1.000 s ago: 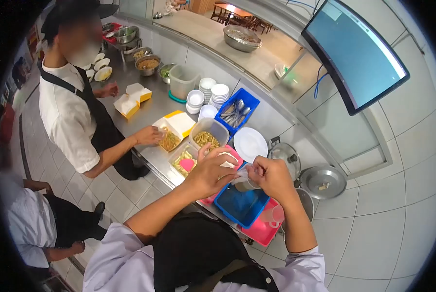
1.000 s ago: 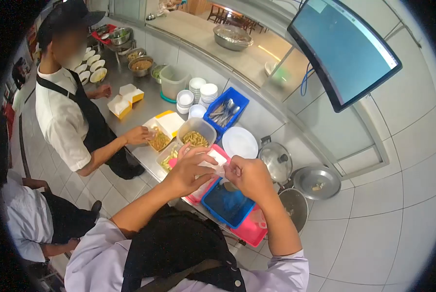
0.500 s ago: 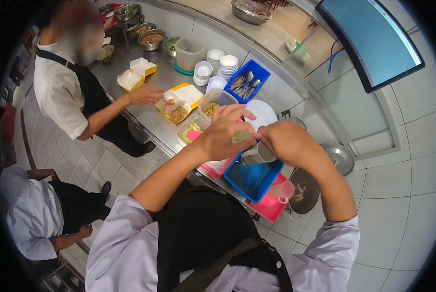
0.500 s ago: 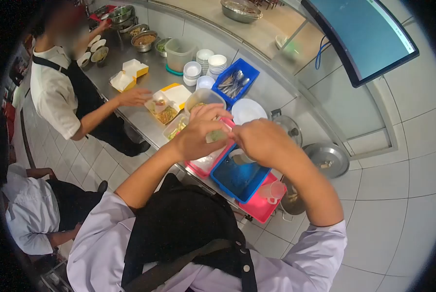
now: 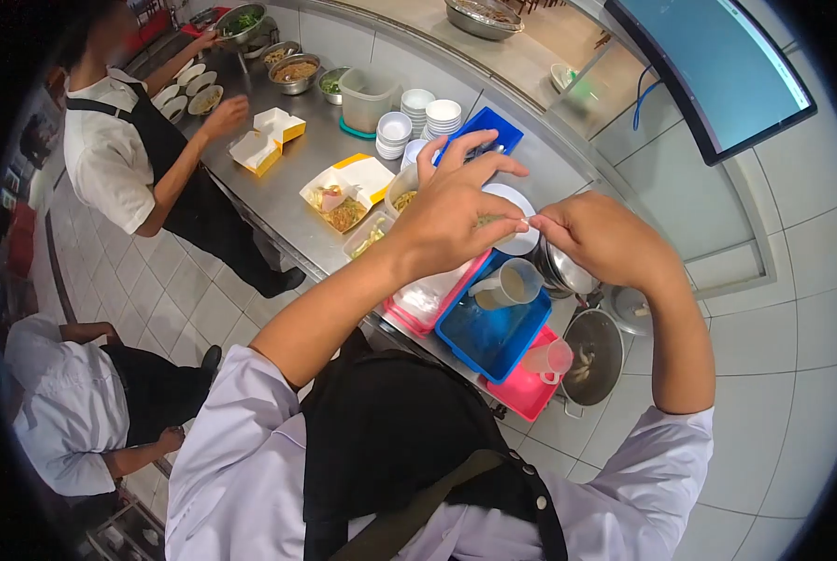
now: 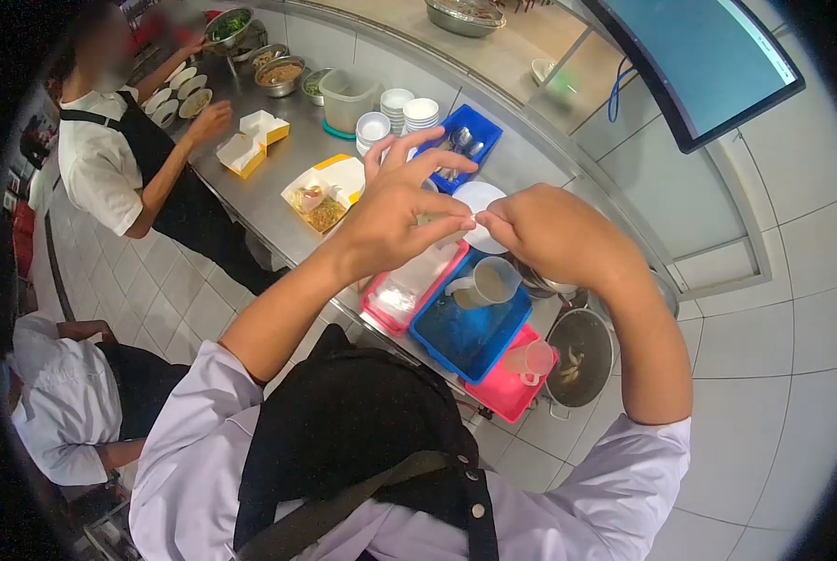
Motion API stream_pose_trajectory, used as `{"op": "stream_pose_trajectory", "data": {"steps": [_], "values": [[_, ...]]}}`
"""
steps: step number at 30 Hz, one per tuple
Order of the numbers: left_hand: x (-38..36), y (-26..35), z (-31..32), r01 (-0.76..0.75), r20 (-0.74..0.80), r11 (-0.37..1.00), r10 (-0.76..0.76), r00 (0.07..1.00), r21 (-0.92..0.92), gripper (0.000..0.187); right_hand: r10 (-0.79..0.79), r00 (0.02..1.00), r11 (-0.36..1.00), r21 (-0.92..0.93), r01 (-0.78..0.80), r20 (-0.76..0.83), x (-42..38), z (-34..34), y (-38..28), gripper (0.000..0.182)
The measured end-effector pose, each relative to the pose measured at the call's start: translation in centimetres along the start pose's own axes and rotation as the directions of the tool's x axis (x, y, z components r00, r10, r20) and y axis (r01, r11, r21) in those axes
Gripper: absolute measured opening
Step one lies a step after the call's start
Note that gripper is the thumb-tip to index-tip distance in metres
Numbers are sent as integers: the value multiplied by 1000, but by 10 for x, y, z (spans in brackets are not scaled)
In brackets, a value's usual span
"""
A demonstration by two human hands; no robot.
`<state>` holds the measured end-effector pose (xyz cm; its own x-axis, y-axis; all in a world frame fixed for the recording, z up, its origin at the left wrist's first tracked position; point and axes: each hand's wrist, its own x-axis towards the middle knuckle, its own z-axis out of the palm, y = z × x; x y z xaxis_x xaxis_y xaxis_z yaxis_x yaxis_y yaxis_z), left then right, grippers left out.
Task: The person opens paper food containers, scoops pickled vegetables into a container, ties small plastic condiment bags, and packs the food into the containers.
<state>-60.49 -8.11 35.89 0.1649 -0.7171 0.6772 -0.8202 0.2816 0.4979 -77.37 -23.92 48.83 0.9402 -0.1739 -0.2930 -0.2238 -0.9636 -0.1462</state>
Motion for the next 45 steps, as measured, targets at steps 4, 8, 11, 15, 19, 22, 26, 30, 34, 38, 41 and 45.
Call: {"op": "stream_pose_trajectory", "data": {"steps": [4,8,11,15,19,22,26,30,34,38,41,45], "values": [[8,-3,-2,-32,14,999,32,999,11,12,-205,915,960,-254,119,-348,-3,8,-5,29],[11,-9,-4,13,29,998,-11,1000,-64,11,-388,807,825,-558,88,-446,3,21,-29,22],[11,-10,-5,-50,22,999,50,999,13,13,-292,883,828,-560,41,-367,11,35,-16,24],[2,-9,1,-147,-24,978,152,988,148,19,-62,960,998,-27,57,-274,11,37,-6,27],[-8,-7,19,-136,-122,964,167,978,230,15,270,951,537,797,-277,149,20,54,9,36],[-14,-1,21,-82,-150,972,117,982,219,12,214,976,707,685,-175,29,15,47,-2,38],[-16,13,14,-18,-145,992,37,989,126,11,51,992,970,241,-23,-112,-1,22,-17,36],[-11,20,4,-13,-89,999,17,996,42,7,56,993,981,191,-35,-106,-5,22,-21,33],[-10,22,-2,-35,-35,997,37,999,66,7,20,984,989,150,7,-175,-10,20,-22,29],[-6,21,-6,15,34,1000,-14,999,-21,8,-8,982,986,159,39,-190,-20,12,-21,28],[2,21,-16,6,84,1000,-4,996,-24,8,-42,982,979,189,77,-183,-29,2,-15,29],[17,25,-18,16,102,1000,-14,995,-23,9,-51,968,976,191,100,-245,-40,-2,-8,28]]}}
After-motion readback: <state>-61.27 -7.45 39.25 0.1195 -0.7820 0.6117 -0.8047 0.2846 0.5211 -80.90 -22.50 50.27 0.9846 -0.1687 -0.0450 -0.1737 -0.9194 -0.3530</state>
